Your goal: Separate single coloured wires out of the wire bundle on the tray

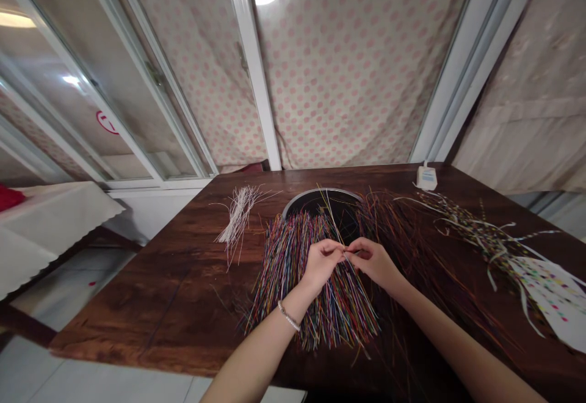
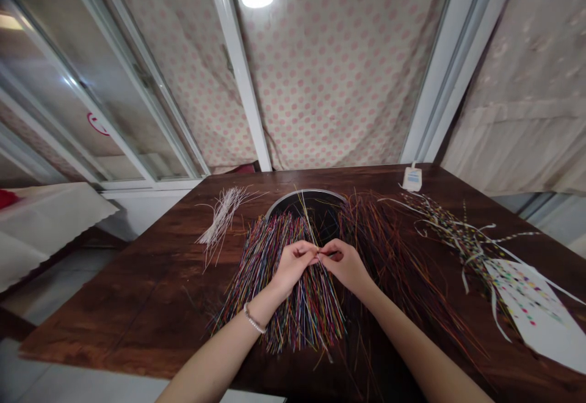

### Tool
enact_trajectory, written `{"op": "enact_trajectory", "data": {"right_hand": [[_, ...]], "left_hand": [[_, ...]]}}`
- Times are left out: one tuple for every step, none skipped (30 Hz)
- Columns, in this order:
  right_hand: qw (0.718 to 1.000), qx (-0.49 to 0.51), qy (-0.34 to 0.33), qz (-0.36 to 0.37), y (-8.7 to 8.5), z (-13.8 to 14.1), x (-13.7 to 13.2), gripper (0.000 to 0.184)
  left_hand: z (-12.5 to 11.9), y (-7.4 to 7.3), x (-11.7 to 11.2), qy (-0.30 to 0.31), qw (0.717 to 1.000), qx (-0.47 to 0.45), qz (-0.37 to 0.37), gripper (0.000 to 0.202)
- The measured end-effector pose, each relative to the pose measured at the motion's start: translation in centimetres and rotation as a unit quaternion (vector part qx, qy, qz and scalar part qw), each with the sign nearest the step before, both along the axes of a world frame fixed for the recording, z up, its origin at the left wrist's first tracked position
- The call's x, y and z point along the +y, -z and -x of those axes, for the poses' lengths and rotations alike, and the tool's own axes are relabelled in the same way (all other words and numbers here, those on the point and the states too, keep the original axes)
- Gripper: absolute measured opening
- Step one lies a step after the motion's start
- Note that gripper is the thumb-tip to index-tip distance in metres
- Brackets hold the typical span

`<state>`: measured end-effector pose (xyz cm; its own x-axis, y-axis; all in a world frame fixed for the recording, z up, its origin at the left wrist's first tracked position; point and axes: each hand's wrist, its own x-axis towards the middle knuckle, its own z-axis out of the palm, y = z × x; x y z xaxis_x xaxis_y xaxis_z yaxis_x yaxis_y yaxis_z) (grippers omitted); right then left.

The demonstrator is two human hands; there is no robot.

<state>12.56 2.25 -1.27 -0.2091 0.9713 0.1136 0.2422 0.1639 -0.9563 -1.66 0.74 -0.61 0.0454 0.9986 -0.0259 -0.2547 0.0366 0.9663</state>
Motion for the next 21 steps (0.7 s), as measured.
{"op": "enact_trajectory", "data": {"right_hand": [[1.0,0.009,0.0,0.012,-0.1,0.0,-0.1,0.022],[1.0,0.018,-0.001,0.023,-0.2,0.0,-0.2,0.022],[0.999,0.027,-0.004,0.031,-0.3,0.1,-0.2,0.023],[0.999,0.034,-0.005,0.036,-0.5,0.1,-0.3,0.024],[0.998,0.038,-0.005,0.04,-0.5,0.1,-0.4,0.025],[0.998,0.041,-0.004,0.044,-0.6,0.1,-0.4,0.025],[0.998,0.044,-0.002,0.047,-0.6,0.0,-0.4,0.026],[0.997,0.05,0.0,0.051,-0.6,0.0,-0.3,0.026],[0.997,0.057,0.002,0.056,-0.6,0.0,-0.3,0.027],[0.996,0.066,0.003,0.061,-0.6,-0.1,-0.3,0.027],[0.995,0.075,0.002,0.066,-0.6,-0.1,-0.2,0.028],[0.994,0.083,0.002,0.071,-0.6,-0.2,-0.2,0.029],[0.993,0.09,0.002,0.078,-0.7,-0.2,-0.2,0.03],[0.992,0.095,0.002,0.084,-0.7,-0.3,-0.2,0.032],[0.991,0.099,0.003,0.091,-0.8,-0.3,-0.2,0.033],[0.99,0.104,0.004,0.099,-0.9,-0.4,-0.2,0.034],[0.988,0.109,0.007,0.107,-0.9,-0.5,-0.1,0.035],[0.987,0.115,0.009,0.114,-1.0,-0.6,-0.1,0.035],[0.985,0.123,0.011,0.12,-1.1,-0.7,0.0,0.036],[0.983,0.132,0.01,0.125,-1.1,-0.8,0.0,0.037],[0.981,0.141,0.007,0.129,-1.2,-0.9,0.0,0.037]], "left_hand": [[0.0,0.0,0.0,0.004,1.0,-0.001,-0.001,0.014],[0.0,-0.1,-0.1,0.009,1.0,-0.001,-0.002,0.014],[0.0,-0.1,-0.1,0.014,1.0,-0.001,-0.002,0.015],[0.1,-0.1,-0.1,0.017,1.0,0.001,-0.002,0.016],[0.1,-0.2,-0.2,0.02,1.0,0.004,-0.003,0.017],[0.2,-0.2,-0.2,0.023,1.0,0.007,-0.003,0.018],[0.2,-0.2,-0.2,0.026,1.0,0.008,-0.004,0.019],[0.3,-0.2,-0.2,0.027,1.0,0.009,-0.004,0.02],[0.3,-0.2,-0.2,0.029,1.0,0.008,-0.003,0.022],[0.3,-0.2,-0.2,0.03,1.0,0.005,-0.001,0.023],[0.3,-0.3,-0.2,0.03,1.0,0.003,0.0,0.025],[0.3,-0.3,-0.2,0.028,1.0,0.001,0.002,0.027],[0.3,-0.3,-0.2,0.025,1.0,0.0,0.002,0.028],[0.3,-0.3,-0.2,0.018,1.0,0.0,0.003,0.029],[0.3,-0.3,-0.2,0.011,1.0,0.001,0.003,0.029],[0.3,-0.3,-0.2,0.005,1.0,0.002,0.004,0.03],[0.3,-0.3,-0.2,-0.001,1.0,0.002,0.006,0.03],[0.3,-0.4,-0.2,-0.004,1.0,0.002,0.009,0.03],[0.4,-0.4,-0.2,-0.005,1.0,0.0,0.012,0.031],[0.4,-0.4,-0.2,-0.003,1.0,-0.003,0.016,0.032],[0.4,-0.4,-0.2,-0.001,1.0,-0.006,0.02,0.032]]}}
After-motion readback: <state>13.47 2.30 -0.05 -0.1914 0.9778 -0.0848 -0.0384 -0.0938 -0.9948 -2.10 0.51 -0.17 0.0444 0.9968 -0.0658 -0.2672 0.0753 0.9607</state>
